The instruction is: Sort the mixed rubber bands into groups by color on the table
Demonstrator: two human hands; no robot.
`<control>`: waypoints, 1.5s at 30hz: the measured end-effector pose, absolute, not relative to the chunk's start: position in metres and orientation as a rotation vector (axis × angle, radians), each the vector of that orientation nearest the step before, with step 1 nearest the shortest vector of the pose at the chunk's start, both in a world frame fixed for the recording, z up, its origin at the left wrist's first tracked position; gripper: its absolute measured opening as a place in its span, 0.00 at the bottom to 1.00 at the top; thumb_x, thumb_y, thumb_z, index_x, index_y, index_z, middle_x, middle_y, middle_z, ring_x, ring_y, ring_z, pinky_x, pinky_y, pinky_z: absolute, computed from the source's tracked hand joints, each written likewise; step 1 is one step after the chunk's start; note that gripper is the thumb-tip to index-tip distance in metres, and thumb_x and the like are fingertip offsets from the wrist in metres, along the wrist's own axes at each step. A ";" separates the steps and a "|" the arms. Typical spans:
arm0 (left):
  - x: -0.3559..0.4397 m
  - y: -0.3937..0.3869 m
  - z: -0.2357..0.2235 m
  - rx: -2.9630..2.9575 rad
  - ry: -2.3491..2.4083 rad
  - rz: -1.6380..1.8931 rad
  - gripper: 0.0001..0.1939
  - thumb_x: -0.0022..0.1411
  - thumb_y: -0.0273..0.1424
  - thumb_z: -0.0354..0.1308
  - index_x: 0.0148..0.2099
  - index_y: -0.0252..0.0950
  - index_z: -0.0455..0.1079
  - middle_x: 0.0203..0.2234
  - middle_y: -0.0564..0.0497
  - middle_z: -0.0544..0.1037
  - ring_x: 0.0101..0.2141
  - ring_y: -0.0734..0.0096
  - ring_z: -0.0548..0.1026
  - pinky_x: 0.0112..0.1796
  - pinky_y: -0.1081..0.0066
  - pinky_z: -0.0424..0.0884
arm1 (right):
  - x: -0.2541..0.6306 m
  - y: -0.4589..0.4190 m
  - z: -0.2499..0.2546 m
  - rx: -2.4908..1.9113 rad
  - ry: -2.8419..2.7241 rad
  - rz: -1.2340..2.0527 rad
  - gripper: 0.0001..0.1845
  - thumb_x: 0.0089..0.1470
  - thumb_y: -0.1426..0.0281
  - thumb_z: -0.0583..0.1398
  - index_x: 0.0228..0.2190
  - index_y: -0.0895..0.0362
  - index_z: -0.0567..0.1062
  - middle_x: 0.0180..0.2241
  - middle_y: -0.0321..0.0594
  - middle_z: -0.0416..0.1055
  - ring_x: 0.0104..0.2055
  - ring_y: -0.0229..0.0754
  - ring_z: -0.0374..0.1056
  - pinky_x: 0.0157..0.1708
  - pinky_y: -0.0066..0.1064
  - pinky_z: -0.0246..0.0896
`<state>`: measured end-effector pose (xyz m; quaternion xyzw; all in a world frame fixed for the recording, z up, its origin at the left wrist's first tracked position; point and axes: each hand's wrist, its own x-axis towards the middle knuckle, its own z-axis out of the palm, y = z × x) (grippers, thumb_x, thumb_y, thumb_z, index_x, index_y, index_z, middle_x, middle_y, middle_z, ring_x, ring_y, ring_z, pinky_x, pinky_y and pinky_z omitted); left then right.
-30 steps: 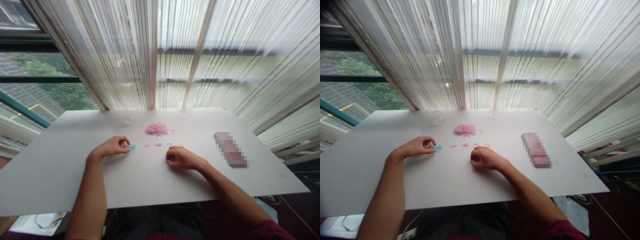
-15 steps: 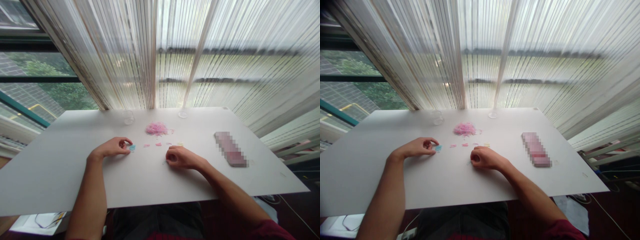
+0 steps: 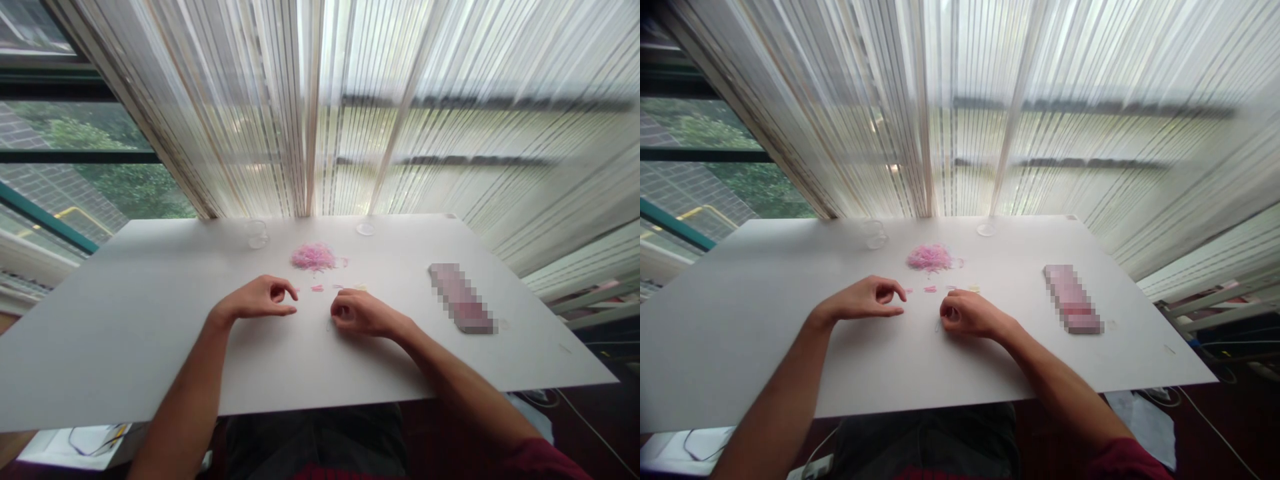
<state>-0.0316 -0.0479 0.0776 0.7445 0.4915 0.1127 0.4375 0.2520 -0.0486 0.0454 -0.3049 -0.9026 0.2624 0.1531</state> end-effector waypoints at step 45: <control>-0.081 -0.051 0.091 1.751 1.595 -0.034 0.20 0.45 0.46 0.60 0.33 0.37 0.81 0.25 0.52 0.78 0.29 0.67 0.71 0.31 0.74 0.62 | 0.259 -0.013 0.022 -1.075 -2.389 0.251 0.04 0.57 0.74 0.63 0.33 0.55 0.80 0.34 0.42 0.74 0.39 0.45 0.66 0.43 0.38 0.63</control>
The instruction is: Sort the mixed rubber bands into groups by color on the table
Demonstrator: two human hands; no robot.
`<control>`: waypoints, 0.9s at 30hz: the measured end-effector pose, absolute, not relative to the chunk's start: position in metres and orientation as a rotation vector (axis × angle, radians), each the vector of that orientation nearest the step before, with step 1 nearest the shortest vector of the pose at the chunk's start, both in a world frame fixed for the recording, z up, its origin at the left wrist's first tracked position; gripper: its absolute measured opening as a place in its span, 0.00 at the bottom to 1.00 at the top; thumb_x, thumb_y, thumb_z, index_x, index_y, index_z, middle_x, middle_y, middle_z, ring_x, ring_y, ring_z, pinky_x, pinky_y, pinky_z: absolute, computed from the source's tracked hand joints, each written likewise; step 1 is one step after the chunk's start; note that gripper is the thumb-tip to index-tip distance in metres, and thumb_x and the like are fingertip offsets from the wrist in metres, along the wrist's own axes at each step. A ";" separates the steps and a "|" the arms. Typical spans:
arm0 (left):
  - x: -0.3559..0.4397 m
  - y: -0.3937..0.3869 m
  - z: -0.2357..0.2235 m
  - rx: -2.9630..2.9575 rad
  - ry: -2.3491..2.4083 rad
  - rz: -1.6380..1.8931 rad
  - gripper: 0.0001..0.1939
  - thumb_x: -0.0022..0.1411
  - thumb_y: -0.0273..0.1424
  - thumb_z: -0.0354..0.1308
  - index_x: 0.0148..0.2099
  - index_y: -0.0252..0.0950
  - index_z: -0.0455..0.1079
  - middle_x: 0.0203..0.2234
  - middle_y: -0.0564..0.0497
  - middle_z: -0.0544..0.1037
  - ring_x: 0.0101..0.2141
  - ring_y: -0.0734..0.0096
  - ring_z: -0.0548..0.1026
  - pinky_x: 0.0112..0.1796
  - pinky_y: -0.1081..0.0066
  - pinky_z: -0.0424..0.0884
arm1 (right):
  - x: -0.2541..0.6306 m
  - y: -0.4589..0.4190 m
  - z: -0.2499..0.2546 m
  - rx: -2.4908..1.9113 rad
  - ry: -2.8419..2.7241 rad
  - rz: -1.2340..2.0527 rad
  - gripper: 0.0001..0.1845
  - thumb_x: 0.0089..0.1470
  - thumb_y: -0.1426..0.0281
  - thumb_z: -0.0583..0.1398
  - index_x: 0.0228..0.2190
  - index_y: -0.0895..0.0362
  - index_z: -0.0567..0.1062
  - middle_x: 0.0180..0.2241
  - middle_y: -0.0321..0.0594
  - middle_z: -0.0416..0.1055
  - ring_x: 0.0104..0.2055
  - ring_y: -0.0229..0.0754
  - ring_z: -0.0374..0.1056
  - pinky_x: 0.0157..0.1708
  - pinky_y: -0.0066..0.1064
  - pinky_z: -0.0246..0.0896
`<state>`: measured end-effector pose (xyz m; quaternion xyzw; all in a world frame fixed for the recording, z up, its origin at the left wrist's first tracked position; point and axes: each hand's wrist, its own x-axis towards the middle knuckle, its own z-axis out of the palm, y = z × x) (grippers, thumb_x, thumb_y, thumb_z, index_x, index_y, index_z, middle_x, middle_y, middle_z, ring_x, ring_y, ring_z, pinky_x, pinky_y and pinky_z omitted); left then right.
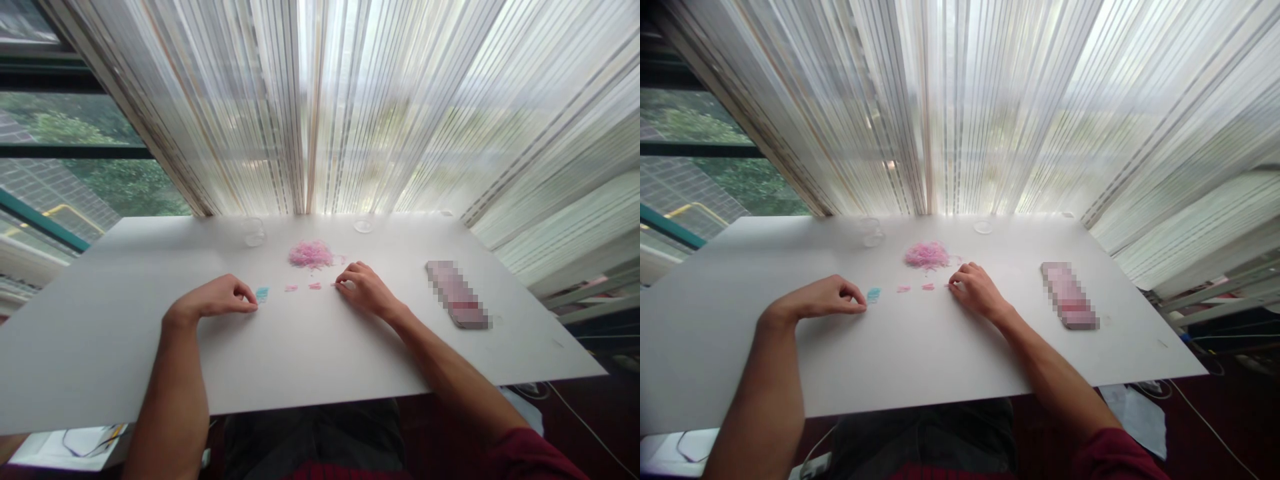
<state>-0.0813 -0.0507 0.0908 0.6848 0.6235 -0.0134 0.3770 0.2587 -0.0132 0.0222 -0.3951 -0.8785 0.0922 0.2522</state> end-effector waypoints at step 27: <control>-0.079 -0.049 0.084 1.738 1.627 -0.072 0.18 0.44 0.42 0.59 0.33 0.37 0.80 0.28 0.51 0.80 0.33 0.63 0.73 0.33 0.73 0.64 | 0.259 -0.019 0.029 -1.063 -2.271 0.275 0.05 0.58 0.71 0.62 0.31 0.55 0.79 0.31 0.41 0.73 0.36 0.44 0.66 0.39 0.36 0.64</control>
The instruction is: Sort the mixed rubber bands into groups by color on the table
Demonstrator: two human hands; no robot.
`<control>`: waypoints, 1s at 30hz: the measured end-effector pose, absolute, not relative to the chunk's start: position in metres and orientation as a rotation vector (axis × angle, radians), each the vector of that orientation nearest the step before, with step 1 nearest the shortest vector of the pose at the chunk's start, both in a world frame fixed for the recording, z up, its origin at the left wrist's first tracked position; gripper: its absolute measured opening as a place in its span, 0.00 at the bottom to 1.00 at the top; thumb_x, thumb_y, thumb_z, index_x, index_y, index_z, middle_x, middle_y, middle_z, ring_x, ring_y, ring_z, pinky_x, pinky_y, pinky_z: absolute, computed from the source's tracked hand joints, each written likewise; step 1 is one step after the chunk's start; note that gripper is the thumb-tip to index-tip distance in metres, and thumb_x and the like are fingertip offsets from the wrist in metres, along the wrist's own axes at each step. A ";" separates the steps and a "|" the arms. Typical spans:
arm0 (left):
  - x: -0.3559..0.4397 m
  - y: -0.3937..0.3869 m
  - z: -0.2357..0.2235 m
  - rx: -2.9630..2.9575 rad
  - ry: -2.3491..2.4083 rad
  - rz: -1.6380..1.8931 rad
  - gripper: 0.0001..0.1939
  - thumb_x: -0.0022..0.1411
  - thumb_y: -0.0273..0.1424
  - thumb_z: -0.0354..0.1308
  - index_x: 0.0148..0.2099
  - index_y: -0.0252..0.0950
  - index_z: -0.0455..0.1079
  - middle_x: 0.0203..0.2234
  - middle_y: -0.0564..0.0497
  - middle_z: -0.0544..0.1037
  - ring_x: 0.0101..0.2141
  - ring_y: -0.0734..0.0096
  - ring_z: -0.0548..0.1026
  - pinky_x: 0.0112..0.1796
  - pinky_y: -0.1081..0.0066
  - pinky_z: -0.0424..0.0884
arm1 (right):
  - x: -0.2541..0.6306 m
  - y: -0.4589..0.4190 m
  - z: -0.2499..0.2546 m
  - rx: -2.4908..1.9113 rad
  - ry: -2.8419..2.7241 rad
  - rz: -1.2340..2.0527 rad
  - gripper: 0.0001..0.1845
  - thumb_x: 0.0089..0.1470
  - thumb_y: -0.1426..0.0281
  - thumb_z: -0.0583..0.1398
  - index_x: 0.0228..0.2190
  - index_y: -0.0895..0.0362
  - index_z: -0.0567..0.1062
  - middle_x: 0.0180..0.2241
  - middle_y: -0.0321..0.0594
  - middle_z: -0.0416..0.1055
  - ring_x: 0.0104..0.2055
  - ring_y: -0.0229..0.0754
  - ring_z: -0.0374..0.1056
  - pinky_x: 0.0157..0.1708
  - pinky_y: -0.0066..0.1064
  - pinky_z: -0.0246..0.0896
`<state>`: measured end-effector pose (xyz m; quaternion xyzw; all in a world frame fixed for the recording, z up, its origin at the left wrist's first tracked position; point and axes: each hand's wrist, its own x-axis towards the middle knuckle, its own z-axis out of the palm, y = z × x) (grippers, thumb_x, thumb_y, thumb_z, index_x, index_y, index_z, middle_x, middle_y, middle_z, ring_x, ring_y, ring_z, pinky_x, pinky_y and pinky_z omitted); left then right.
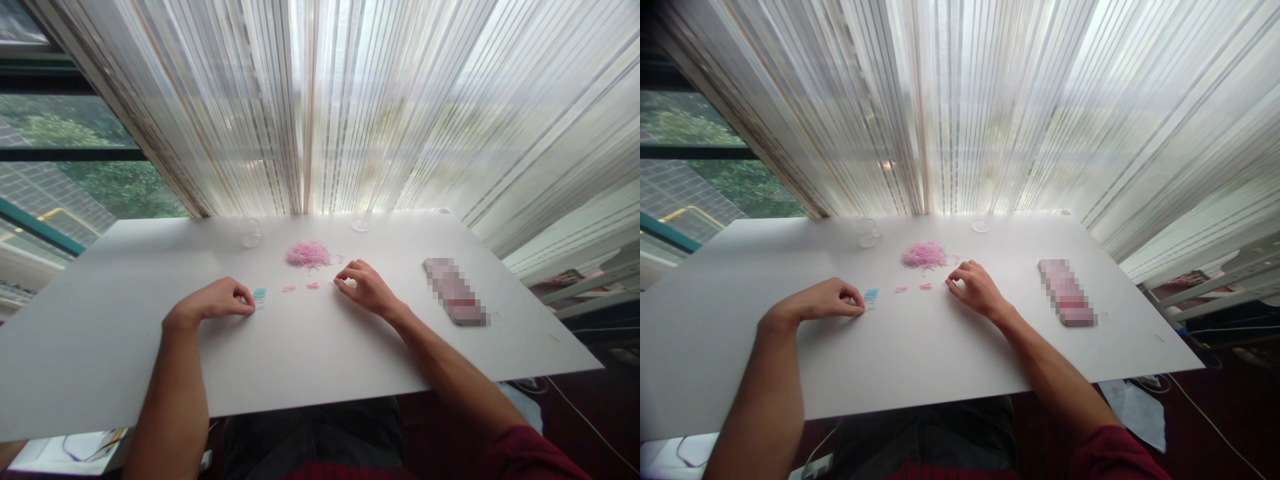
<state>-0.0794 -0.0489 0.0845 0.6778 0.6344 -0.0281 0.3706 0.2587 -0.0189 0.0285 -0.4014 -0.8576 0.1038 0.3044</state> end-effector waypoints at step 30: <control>-0.092 -0.046 0.076 1.791 1.699 0.053 0.19 0.46 0.45 0.62 0.33 0.36 0.79 0.17 0.57 0.62 0.21 0.74 0.60 0.24 0.74 0.53 | 0.260 -0.019 0.029 -1.092 -2.261 0.306 0.05 0.59 0.70 0.62 0.31 0.54 0.78 0.31 0.40 0.73 0.36 0.43 0.67 0.39 0.35 0.65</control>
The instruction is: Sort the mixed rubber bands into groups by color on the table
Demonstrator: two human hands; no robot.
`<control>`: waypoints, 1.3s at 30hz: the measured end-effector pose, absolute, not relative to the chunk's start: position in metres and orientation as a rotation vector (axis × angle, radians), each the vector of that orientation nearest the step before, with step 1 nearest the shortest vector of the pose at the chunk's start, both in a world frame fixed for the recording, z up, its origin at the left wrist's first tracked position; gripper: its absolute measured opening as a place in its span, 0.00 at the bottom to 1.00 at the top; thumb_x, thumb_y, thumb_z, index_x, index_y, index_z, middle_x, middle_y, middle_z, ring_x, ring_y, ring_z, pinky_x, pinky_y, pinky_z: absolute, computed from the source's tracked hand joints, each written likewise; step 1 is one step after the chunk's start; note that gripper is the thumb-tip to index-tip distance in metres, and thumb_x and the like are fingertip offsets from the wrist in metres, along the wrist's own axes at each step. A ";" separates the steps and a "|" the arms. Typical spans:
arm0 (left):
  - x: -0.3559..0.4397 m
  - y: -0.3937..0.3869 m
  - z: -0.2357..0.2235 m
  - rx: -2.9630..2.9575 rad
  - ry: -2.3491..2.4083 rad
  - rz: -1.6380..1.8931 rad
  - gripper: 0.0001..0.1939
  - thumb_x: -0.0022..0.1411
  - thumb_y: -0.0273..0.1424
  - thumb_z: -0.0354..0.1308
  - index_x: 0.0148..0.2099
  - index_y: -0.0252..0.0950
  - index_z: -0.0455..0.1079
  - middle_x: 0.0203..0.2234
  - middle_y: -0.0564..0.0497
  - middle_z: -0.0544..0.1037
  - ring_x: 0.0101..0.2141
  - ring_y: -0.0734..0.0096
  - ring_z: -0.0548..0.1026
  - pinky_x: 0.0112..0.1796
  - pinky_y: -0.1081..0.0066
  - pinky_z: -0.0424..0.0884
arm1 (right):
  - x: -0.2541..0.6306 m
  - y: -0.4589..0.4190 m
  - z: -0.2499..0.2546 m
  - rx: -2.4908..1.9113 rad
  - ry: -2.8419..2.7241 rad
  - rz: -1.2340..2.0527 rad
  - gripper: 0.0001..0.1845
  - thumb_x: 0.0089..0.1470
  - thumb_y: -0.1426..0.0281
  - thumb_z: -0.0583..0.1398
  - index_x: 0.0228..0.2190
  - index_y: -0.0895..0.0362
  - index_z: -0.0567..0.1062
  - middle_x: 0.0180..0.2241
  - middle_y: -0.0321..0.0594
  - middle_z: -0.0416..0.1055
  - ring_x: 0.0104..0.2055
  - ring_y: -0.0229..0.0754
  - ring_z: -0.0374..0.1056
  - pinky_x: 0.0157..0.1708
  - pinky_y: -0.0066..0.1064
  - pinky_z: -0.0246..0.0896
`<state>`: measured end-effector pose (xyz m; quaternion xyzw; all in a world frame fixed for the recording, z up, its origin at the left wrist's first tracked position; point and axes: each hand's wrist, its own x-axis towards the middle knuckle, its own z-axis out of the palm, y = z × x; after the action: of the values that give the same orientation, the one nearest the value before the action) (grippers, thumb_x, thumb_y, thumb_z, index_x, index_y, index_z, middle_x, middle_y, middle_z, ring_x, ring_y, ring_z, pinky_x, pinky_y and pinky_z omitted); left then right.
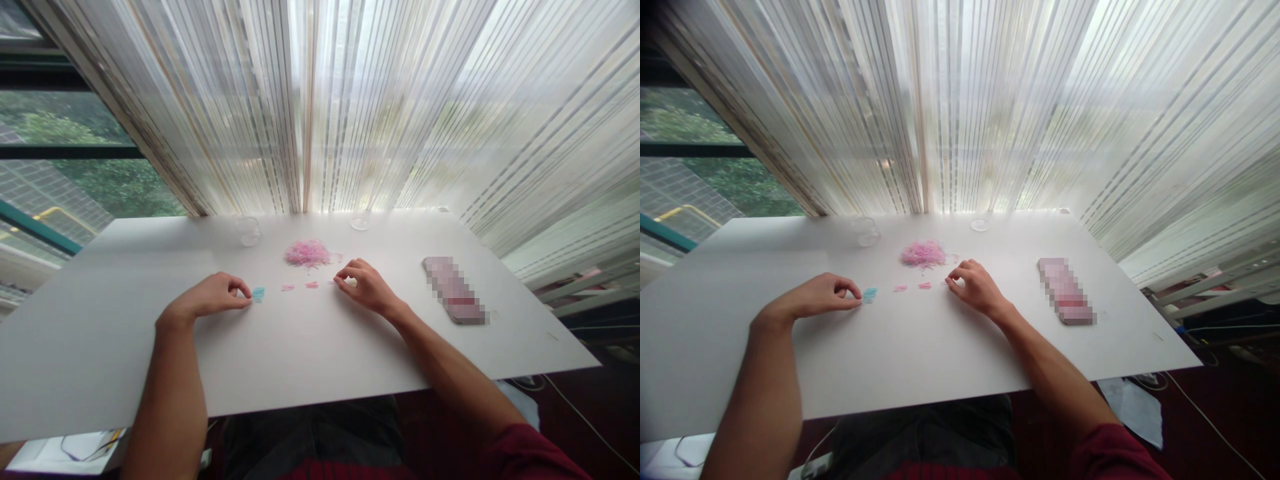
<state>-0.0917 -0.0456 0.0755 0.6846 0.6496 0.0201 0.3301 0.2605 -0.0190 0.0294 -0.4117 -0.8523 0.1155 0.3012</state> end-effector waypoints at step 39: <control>-0.080 -0.046 0.078 1.798 1.677 0.001 0.17 0.45 0.42 0.60 0.32 0.36 0.80 0.17 0.57 0.60 0.22 0.73 0.59 0.24 0.74 0.52 | 0.261 -0.019 0.029 -1.065 -2.244 0.329 0.05 0.59 0.71 0.62 0.30 0.55 0.79 0.30 0.40 0.72 0.35 0.43 0.66 0.38 0.35 0.64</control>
<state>-0.0796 -0.0462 0.0781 0.6890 0.6427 0.0003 0.3348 0.2609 -0.0191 0.0292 -0.4037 -0.8507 0.1246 0.3128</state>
